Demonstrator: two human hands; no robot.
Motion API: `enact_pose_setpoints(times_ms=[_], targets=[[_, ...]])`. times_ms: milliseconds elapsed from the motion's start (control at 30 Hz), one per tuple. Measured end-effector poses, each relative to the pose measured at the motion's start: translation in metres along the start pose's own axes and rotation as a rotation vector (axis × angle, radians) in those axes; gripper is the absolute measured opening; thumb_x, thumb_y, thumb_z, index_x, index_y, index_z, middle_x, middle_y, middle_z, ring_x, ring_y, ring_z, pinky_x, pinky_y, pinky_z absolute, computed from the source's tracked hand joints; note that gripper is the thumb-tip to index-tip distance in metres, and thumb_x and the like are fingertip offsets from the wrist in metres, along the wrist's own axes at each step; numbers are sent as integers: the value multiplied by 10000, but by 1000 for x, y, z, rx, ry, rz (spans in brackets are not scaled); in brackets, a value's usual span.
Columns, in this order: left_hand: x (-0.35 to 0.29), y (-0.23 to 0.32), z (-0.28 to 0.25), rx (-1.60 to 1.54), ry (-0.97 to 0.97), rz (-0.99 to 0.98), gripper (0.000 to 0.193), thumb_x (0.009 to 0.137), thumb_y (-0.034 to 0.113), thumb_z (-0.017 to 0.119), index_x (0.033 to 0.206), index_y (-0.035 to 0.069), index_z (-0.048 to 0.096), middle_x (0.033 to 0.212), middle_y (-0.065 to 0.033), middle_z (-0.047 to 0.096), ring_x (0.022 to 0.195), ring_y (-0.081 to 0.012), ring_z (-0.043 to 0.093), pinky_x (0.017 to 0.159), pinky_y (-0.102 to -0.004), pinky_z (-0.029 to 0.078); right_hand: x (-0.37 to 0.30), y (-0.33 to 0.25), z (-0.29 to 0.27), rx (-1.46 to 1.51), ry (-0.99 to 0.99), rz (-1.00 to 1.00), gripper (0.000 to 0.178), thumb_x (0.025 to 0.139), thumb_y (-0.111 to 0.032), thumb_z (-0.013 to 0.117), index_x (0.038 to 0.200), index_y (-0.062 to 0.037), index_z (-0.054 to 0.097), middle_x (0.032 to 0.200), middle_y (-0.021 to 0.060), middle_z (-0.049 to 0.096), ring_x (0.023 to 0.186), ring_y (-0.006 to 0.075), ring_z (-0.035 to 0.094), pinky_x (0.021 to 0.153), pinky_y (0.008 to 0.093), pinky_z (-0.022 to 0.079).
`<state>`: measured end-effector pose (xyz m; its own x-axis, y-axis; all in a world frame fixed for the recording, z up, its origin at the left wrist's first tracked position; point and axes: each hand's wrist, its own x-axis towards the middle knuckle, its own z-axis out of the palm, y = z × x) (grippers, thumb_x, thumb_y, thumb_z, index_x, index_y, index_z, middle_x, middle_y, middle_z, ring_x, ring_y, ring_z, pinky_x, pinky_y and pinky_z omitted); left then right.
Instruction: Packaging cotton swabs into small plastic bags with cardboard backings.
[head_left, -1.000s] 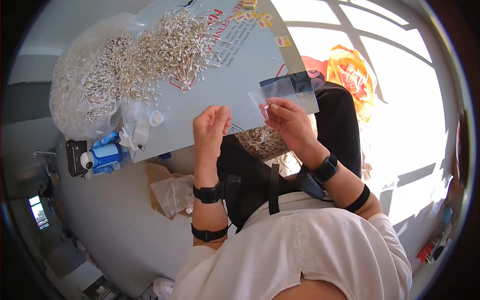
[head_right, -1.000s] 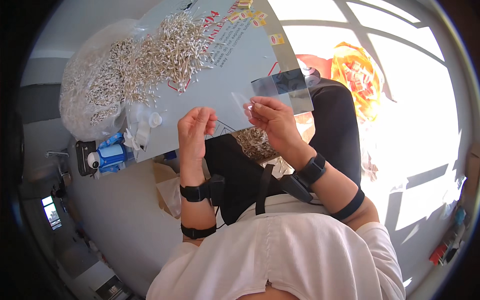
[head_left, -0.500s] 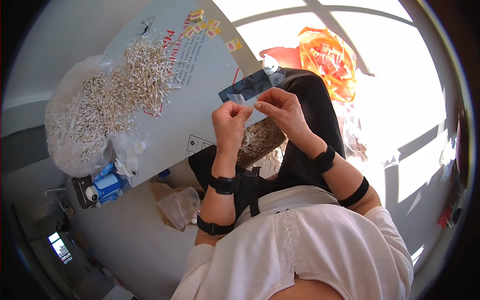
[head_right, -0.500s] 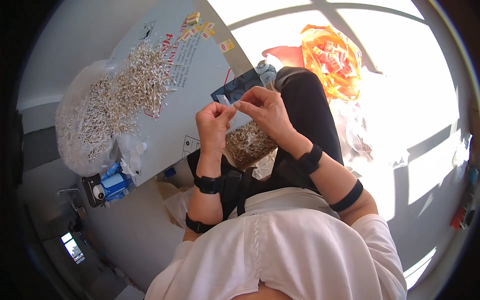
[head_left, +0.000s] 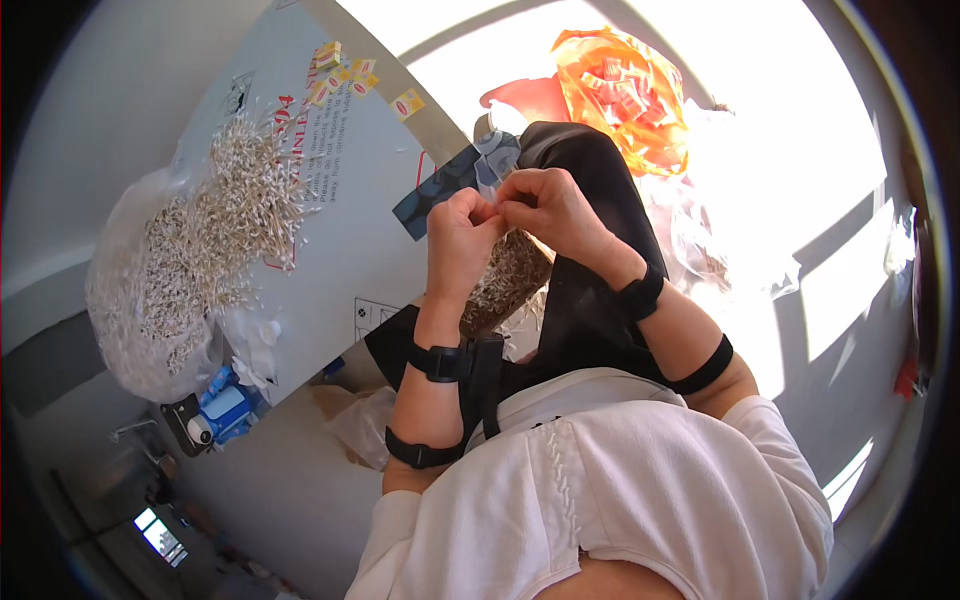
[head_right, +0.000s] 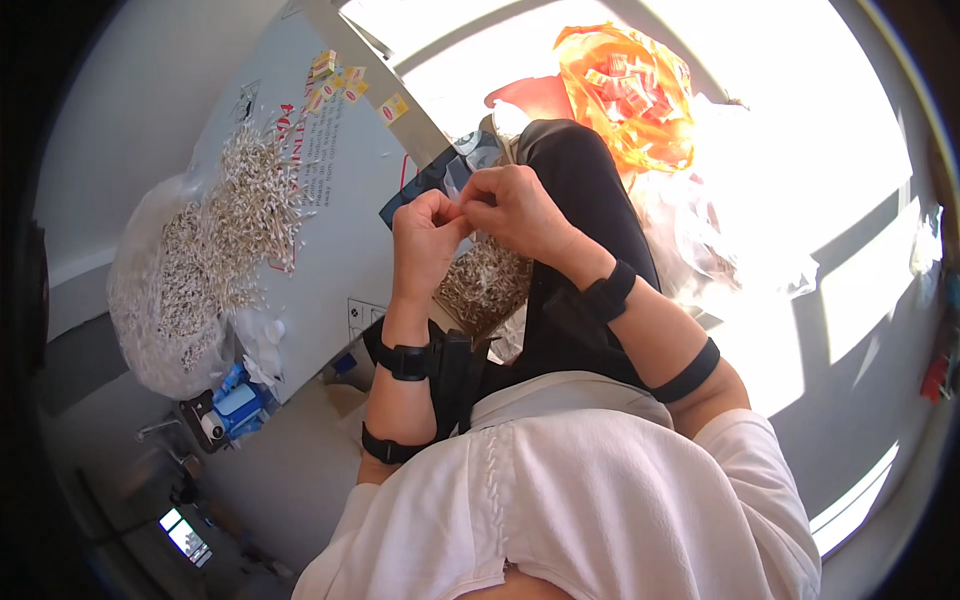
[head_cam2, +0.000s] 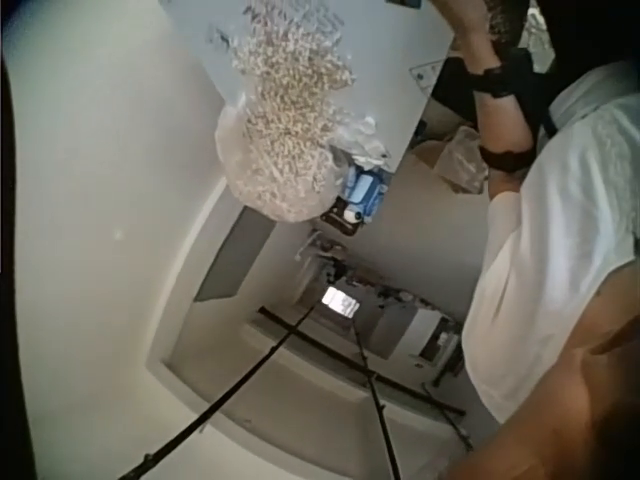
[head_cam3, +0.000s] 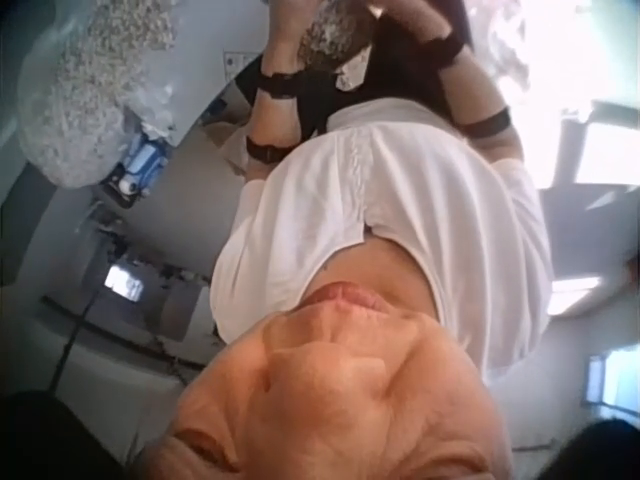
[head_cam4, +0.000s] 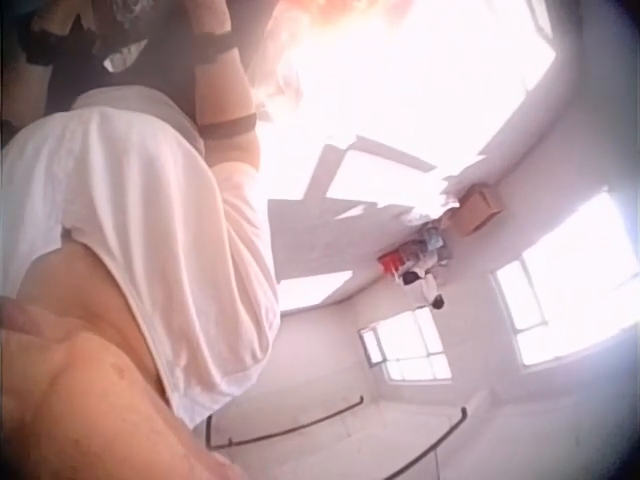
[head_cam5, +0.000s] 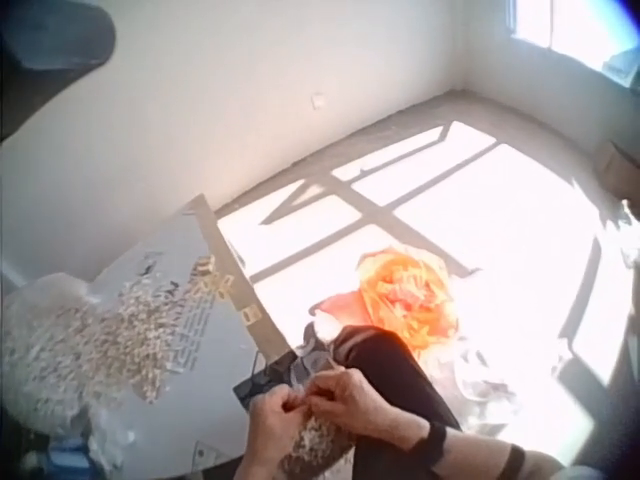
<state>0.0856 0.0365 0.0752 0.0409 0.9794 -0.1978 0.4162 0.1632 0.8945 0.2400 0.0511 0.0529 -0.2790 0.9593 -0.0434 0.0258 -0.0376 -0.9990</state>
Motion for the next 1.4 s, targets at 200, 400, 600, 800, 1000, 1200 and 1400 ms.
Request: enact_pose_setpoints(times_ms=[200,400,600,800,1000,1200,1400], targets=[[10,-5,0,-333,-80,-155,170,743,11,732,687,1,571,574,5,563,546,-54,460,495,-240,387,5,3,-16,-154,65,13,123,741,-99,611,728,23,625,600,141,586,548,201,596,556,326,479],[30,-7,16,100,143,330,200,707,-31,689,891,0,618,777,-21,555,587,-79,453,529,-242,407,8,-13,-20,-814,42,-183,154,742,-153,626,724,-1,607,719,167,622,708,332,655,631,419,522],[44,15,8,62,101,392,299,737,-107,637,1021,-15,617,853,9,566,678,-32,487,615,-184,455,17,-15,-27,-810,84,-189,142,767,-145,630,754,-6,606,733,159,629,710,334,648,642,427,516],[55,12,9,-82,-125,189,211,735,-35,695,936,8,643,725,-23,604,642,-83,564,601,-226,467,18,-9,-39,-621,47,-199,143,788,-148,614,764,-7,601,718,169,613,711,357,629,636,442,497],[76,12,18,460,-55,585,95,759,-28,661,847,-5,634,720,-71,628,636,-121,593,602,-275,481,24,-10,-40,-603,219,-225,159,807,-137,609,730,0,586,699,165,607,676,337,620,607,429,482],[119,-10,19,129,85,308,75,748,-15,679,782,4,615,671,-63,631,600,-127,589,577,-289,481,20,38,-18,114,598,104,181,883,-148,638,860,31,624,713,59,604,604,103,527,553,294,451],[146,-38,29,178,86,288,96,741,2,703,774,19,614,655,-47,631,588,-123,585,578,-277,483,44,57,5,631,650,515,231,956,-256,594,950,-25,614,815,17,603,664,78,500,524,233,427]])
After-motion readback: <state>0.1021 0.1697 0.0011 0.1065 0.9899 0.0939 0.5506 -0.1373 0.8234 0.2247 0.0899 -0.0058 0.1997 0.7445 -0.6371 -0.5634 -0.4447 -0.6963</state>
